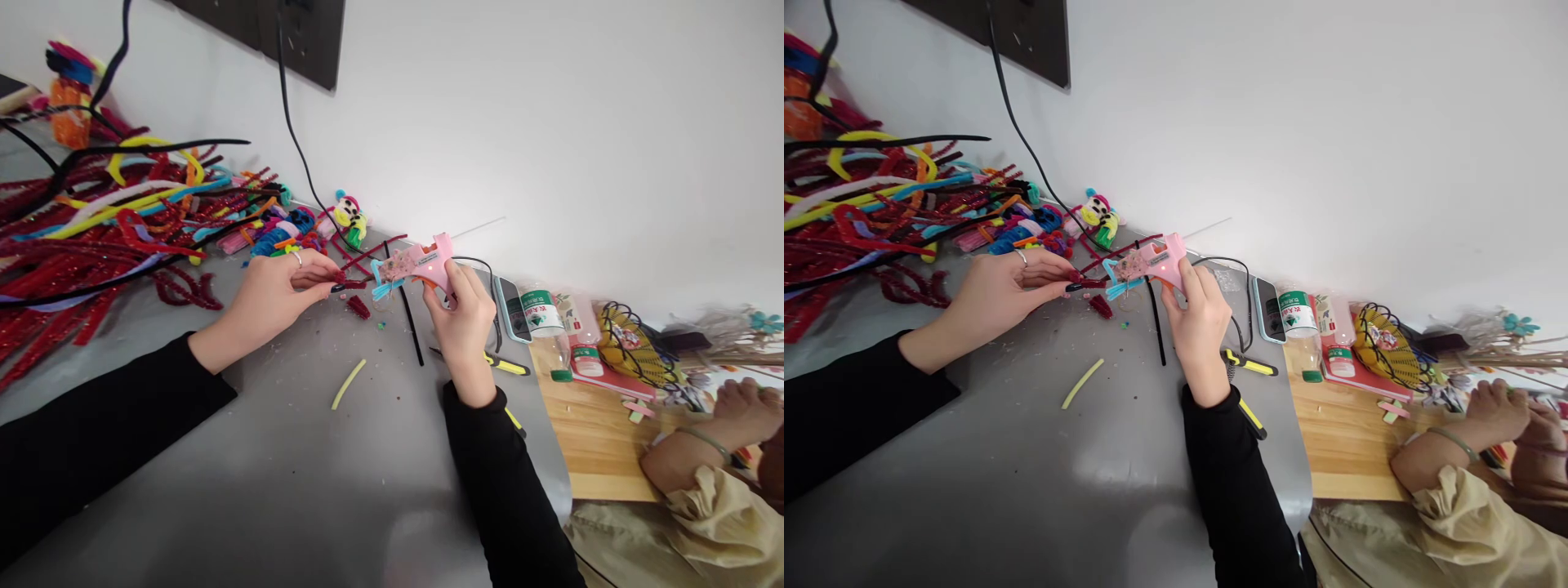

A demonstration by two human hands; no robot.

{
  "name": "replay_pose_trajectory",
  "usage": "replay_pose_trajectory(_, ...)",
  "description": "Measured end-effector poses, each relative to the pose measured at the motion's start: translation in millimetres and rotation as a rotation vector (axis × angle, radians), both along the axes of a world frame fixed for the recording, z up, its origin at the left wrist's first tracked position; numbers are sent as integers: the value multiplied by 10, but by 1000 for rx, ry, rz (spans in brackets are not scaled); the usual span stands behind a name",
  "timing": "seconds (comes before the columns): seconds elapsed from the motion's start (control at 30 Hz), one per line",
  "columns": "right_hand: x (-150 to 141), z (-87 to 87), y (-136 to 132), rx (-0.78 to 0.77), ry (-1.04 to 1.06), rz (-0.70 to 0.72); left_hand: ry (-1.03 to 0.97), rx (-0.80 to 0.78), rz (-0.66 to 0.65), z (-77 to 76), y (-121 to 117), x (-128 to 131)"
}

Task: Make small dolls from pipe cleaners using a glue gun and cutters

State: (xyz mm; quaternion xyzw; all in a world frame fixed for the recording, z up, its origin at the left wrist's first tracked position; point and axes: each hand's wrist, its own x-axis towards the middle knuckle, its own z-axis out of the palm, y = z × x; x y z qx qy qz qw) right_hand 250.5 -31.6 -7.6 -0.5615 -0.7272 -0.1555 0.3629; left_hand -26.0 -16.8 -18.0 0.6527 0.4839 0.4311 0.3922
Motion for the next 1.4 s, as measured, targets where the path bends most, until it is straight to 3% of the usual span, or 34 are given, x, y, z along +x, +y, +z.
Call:
replay_pose_trajectory(0.4, 34, -10, 22, -20, -54, -11, 9, 16, 61, 44, -7, -11)
replay_pose_trajectory(0.67, 210, -192, 137, -226, -42, -215, -13, 86, 98, 73, -47, 13)
replay_pose_trajectory(0.83, 286, -267, 164, -274, -26, -247, 60, 199, 118, 119, -101, 23)
replay_pose_trajectory(0.9, 241, -192, 139, -216, 25, -192, 86, 245, 113, 121, -120, 22)
replay_pose_trajectory(0.97, 133, -80, 86, -187, 150, -12, 95, 284, 98, 112, -132, 24)
replay_pose_trajectory(1.07, -108, 53, -28, -378, 389, 354, 99, 335, 70, 91, -142, 32)
replay_pose_trajectory(1.13, -266, 79, -102, -560, 512, 491, 98, 347, 53, 83, -147, 38)
replay_pose_trajectory(1.23, -433, 52, -183, -721, 637, 520, 105, 325, 25, 87, -159, 49)
replay_pose_trajectory(1.4, -549, 18, -247, -738, 791, 485, 99, 370, -61, 78, -172, 64)
